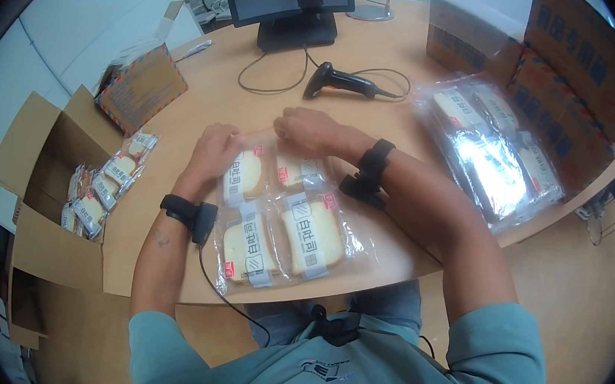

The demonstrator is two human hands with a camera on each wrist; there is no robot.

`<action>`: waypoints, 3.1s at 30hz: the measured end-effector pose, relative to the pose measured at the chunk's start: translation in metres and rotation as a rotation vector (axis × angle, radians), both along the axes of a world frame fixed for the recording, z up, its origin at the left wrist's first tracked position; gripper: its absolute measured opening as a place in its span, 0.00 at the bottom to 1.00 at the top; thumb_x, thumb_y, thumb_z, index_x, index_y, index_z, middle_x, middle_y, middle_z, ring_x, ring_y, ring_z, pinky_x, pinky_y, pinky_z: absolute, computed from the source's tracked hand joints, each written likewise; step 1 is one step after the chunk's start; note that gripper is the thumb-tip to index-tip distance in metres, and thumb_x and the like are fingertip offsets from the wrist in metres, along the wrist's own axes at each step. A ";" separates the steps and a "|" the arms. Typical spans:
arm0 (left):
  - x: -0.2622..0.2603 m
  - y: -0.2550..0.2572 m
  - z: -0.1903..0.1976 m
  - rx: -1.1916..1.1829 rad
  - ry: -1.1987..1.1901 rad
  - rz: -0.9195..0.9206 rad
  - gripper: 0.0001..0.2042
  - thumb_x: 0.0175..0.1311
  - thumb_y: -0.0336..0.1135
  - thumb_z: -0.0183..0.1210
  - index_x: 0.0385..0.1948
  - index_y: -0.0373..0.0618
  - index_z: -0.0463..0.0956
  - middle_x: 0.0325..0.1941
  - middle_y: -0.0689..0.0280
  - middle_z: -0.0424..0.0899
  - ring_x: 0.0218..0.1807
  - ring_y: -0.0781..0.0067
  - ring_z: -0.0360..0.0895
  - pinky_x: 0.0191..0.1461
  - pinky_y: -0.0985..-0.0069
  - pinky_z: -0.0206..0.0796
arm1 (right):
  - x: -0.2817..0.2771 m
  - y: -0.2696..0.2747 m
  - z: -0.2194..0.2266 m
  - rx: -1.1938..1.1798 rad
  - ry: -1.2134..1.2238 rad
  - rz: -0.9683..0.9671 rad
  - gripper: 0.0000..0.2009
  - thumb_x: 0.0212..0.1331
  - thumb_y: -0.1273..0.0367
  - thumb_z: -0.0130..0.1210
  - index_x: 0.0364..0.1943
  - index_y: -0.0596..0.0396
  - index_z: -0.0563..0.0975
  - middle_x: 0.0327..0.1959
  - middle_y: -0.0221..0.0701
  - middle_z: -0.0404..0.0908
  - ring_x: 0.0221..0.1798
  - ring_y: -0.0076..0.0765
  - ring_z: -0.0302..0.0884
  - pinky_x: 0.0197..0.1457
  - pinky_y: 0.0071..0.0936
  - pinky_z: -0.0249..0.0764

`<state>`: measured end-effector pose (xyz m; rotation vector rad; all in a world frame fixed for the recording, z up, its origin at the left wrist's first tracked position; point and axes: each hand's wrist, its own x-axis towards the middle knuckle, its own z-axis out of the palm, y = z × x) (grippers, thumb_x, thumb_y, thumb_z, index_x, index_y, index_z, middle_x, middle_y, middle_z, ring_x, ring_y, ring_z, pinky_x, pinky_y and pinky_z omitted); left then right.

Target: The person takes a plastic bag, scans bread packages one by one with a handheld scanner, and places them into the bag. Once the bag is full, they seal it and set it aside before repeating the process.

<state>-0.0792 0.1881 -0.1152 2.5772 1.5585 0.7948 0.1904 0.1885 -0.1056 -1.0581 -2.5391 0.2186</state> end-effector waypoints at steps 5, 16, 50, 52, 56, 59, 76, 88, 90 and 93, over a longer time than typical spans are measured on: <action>-0.014 -0.011 -0.001 -0.018 0.082 0.139 0.19 0.64 0.47 0.54 0.44 0.39 0.80 0.45 0.52 0.81 0.54 0.49 0.75 0.59 0.56 0.67 | 0.017 0.003 -0.005 0.002 -0.004 -0.071 0.15 0.62 0.58 0.54 0.40 0.57 0.78 0.40 0.46 0.80 0.48 0.54 0.77 0.53 0.47 0.72; -0.022 -0.017 0.033 -0.576 -0.268 0.425 0.25 0.60 0.52 0.63 0.21 0.30 0.79 0.18 0.59 0.81 0.17 0.69 0.79 0.23 0.73 0.73 | 0.058 0.000 0.023 -0.457 0.125 -0.525 0.23 0.63 0.56 0.55 0.26 0.69 0.80 0.25 0.49 0.83 0.30 0.48 0.84 0.39 0.39 0.78; -0.006 -0.001 -0.004 -0.901 -1.543 -0.137 0.06 0.65 0.23 0.57 0.42 0.34 0.75 0.40 0.58 0.82 0.41 0.67 0.82 0.49 0.70 0.80 | 0.041 0.006 -0.006 -0.818 0.921 -0.384 0.07 0.56 0.71 0.63 0.31 0.60 0.80 0.25 0.30 0.78 0.24 0.26 0.74 0.23 0.24 0.66; -0.010 0.003 -0.008 -0.893 -1.524 -0.137 0.10 0.66 0.23 0.55 0.47 0.33 0.75 0.47 0.55 0.82 0.48 0.64 0.82 0.58 0.68 0.76 | 0.042 0.009 -0.010 -0.809 0.926 -0.399 0.06 0.54 0.72 0.64 0.30 0.60 0.80 0.25 0.30 0.78 0.23 0.26 0.73 0.22 0.24 0.66; -0.004 -0.004 -0.003 -0.831 -1.565 -0.121 0.09 0.65 0.23 0.56 0.45 0.35 0.75 0.44 0.58 0.82 0.47 0.64 0.81 0.58 0.68 0.75 | 0.045 0.011 -0.013 -0.871 1.057 -0.311 0.04 0.54 0.74 0.63 0.31 0.61 0.80 0.25 0.29 0.78 0.22 0.24 0.73 0.21 0.24 0.65; 0.002 -0.014 0.016 -0.726 -1.562 -0.094 0.03 0.65 0.23 0.57 0.38 0.36 0.77 0.37 0.63 0.82 0.38 0.71 0.80 0.46 0.76 0.77 | 0.047 0.012 -0.007 -0.847 1.140 -0.222 0.03 0.54 0.76 0.61 0.31 0.61 0.80 0.25 0.29 0.78 0.23 0.23 0.72 0.22 0.23 0.65; 0.006 -0.082 0.167 0.099 -1.325 -0.527 0.05 0.68 0.26 0.60 0.43 0.39 0.80 0.38 0.68 0.84 0.40 0.82 0.79 0.47 0.83 0.72 | 0.042 -0.054 0.153 -0.109 1.237 0.222 0.04 0.62 0.70 0.62 0.35 0.56 0.80 0.34 0.29 0.85 0.36 0.22 0.82 0.45 0.24 0.79; 0.005 -0.054 0.147 0.146 -1.274 -0.522 0.06 0.68 0.27 0.61 0.43 0.39 0.79 0.39 0.68 0.84 0.42 0.83 0.78 0.49 0.82 0.70 | 0.035 -0.032 0.134 -0.048 1.245 0.230 0.04 0.61 0.72 0.62 0.35 0.58 0.80 0.31 0.27 0.84 0.34 0.19 0.79 0.40 0.19 0.75; 0.001 -0.049 0.155 0.195 -1.265 -0.516 0.06 0.69 0.27 0.60 0.44 0.39 0.78 0.42 0.66 0.83 0.45 0.79 0.79 0.52 0.80 0.72 | 0.032 -0.031 0.142 0.003 1.251 0.217 0.04 0.61 0.72 0.62 0.34 0.58 0.80 0.31 0.28 0.84 0.34 0.19 0.78 0.39 0.19 0.75; -0.001 -0.050 0.172 0.231 -1.243 -0.512 0.07 0.69 0.28 0.60 0.45 0.38 0.78 0.43 0.65 0.84 0.45 0.78 0.79 0.53 0.79 0.73 | 0.031 -0.032 0.161 0.095 1.244 0.233 0.04 0.60 0.72 0.62 0.34 0.57 0.80 0.30 0.27 0.83 0.33 0.18 0.78 0.38 0.18 0.74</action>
